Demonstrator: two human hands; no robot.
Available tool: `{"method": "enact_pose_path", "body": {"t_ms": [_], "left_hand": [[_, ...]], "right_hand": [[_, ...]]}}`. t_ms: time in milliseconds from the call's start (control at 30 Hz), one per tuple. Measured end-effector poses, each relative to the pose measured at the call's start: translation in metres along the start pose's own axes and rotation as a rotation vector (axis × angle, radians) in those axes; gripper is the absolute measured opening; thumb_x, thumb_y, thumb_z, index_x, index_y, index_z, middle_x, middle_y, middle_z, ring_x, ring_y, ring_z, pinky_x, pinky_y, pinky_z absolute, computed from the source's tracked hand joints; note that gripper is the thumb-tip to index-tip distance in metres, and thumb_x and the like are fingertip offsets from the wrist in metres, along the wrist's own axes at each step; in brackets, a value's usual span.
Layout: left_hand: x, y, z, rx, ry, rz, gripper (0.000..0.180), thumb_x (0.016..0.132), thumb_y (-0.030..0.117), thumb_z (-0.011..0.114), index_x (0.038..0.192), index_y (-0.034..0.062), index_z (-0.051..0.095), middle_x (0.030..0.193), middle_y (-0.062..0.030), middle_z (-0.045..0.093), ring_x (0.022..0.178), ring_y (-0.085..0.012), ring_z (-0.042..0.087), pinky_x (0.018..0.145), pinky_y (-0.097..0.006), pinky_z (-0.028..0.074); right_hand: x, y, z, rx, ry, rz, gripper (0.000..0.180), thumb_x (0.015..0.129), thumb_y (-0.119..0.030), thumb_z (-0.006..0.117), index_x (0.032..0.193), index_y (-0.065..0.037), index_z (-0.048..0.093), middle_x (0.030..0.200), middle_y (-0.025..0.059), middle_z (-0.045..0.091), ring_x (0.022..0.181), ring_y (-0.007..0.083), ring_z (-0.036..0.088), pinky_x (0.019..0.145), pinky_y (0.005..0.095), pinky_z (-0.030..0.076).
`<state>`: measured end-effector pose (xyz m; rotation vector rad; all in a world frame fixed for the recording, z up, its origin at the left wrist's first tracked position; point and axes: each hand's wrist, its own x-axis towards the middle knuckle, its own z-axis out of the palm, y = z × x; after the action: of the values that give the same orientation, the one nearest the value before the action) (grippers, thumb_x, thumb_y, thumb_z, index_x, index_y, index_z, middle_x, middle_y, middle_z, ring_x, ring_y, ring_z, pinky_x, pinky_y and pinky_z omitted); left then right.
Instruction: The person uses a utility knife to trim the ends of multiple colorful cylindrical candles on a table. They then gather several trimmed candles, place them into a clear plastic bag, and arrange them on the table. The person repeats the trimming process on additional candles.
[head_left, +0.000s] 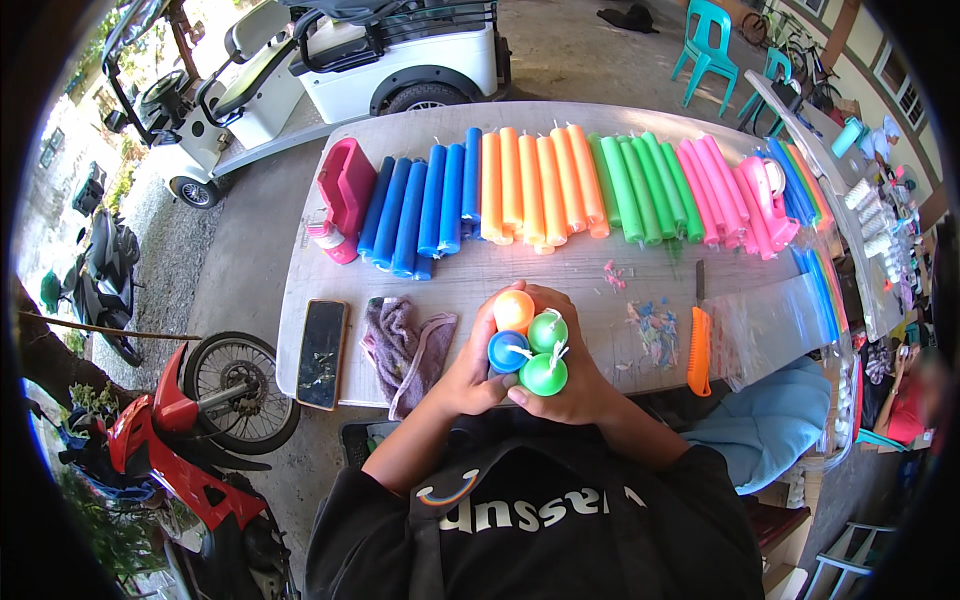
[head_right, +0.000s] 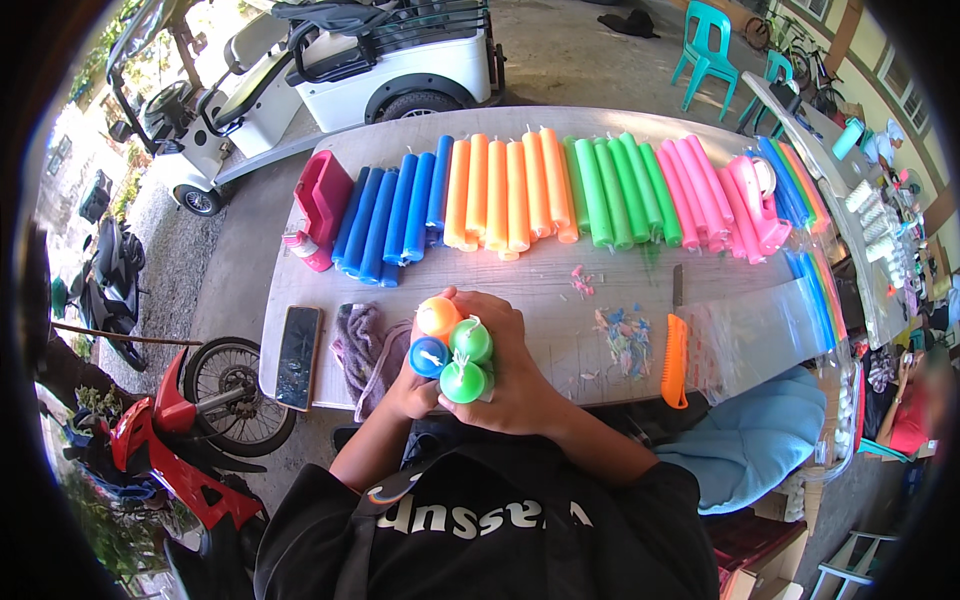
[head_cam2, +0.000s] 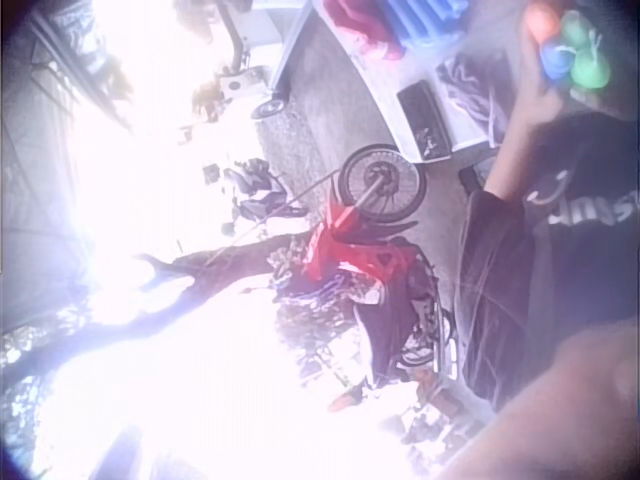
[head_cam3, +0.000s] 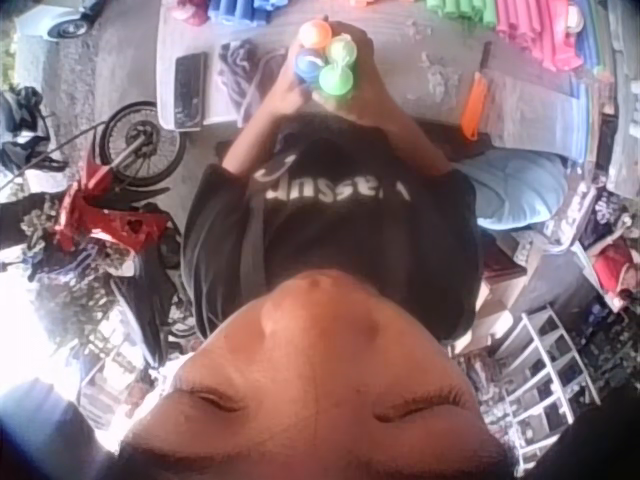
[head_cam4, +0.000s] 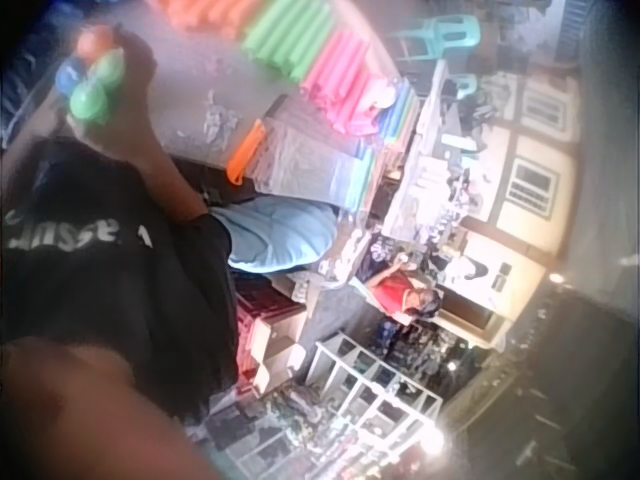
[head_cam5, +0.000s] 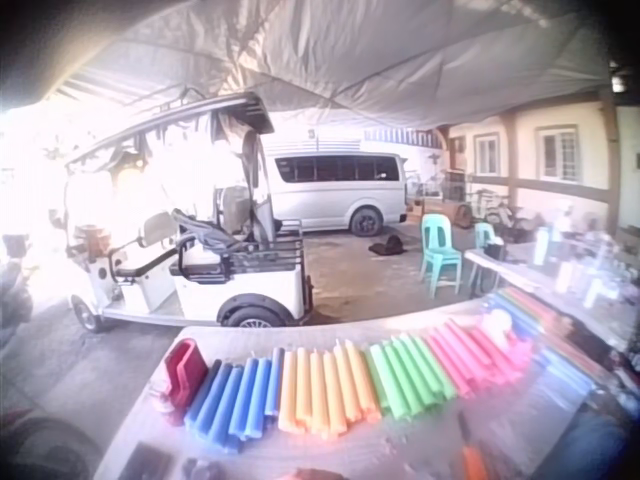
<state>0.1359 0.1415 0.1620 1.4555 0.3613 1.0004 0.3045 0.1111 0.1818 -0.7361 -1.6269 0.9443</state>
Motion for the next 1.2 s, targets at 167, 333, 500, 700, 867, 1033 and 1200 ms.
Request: {"method": "enact_pose_path", "body": {"t_ms": [167,333,500,700,867,1033,1200], "left_hand": [[-0.001,-0.012,-0.003,0.032,-0.016,0.084,0.090,0.080,0.017,0.061,0.153,-0.0003,0.012,0.150,-0.0150,0.030,0.140,-0.0252,0.032,0.115,-0.041,0.024],[-0.003,-0.046,-0.002,-0.097,0.054,0.081,0.095,0.083,0.042,0.068,0.151,-0.0002,0.017,0.147,-0.0150,0.035,0.136,-0.0249,0.038,0.113,-0.042,0.029],[-0.009,-0.074,-0.003,-0.301,0.183,-0.096,0.103,0.082,0.066,0.065,0.149,0.0010,0.020,0.145,-0.0153,0.039,0.133,-0.0251,0.042,0.112,-0.043,0.031],[-0.012,-0.081,-0.003,-0.362,0.250,-0.176,0.102,0.083,0.068,0.062,0.149,0.0025,0.022,0.143,-0.0154,0.040,0.131,-0.0255,0.044,0.110,-0.043,0.033],[-0.016,-0.083,0.001,-0.371,0.271,-0.194,0.101,0.083,0.070,0.060,0.149,0.0037,0.023,0.141,-0.0155,0.042,0.129,-0.0258,0.045,0.109,-0.044,0.034],[-0.020,-0.083,0.007,-0.370,0.280,-0.190,0.100,0.083,0.072,0.058,0.149,0.0049,0.024,0.140,-0.0156,0.043,0.128,-0.0261,0.047,0.108,-0.044,0.036],[-0.010,-0.071,0.019,-0.408,0.350,-0.165,0.062,0.088,0.057,0.059,0.120,0.0054,0.044,0.114,-0.0119,0.053,0.109,-0.0239,0.055,0.096,-0.038,0.045]], "right_hand": [[0.002,0.000,-0.002,-0.040,-0.028,-0.037,0.086,0.074,-0.023,0.074,0.144,-0.005,0.029,0.144,0.0189,0.033,0.134,0.0358,0.033,0.112,0.0473,0.025],[0.000,-0.001,-0.003,-0.150,-0.111,-0.040,0.096,0.077,-0.035,0.067,0.150,0.001,0.015,0.150,0.0199,0.024,0.141,0.0344,0.025,0.116,0.0470,0.021],[-0.002,0.000,0.002,-0.085,-0.094,-0.039,0.096,0.078,-0.034,0.065,0.151,0.001,0.013,0.152,0.0205,0.021,0.144,0.0351,0.021,0.117,0.0473,0.018],[-0.005,0.003,0.004,-0.151,-0.062,-0.049,0.096,0.079,-0.028,0.065,0.152,0.001,0.010,0.154,0.0209,0.019,0.144,0.0356,0.021,0.118,0.0473,0.018],[-0.007,0.006,0.005,-0.135,-0.041,-0.066,0.093,0.078,-0.022,0.066,0.151,0.000,0.013,0.154,0.0222,0.019,0.144,0.0366,0.022,0.117,0.0489,0.019],[-0.008,0.005,0.006,-0.122,-0.027,-0.112,0.085,0.079,-0.023,0.066,0.147,-0.002,0.020,0.153,0.0234,0.024,0.140,0.0375,0.027,0.114,0.0482,0.023],[-0.009,0.004,0.007,-0.053,-0.022,-0.082,0.085,0.081,-0.021,0.067,0.148,-0.002,0.018,0.151,0.0202,0.026,0.139,0.0321,0.032,0.113,0.0458,0.028]]}}
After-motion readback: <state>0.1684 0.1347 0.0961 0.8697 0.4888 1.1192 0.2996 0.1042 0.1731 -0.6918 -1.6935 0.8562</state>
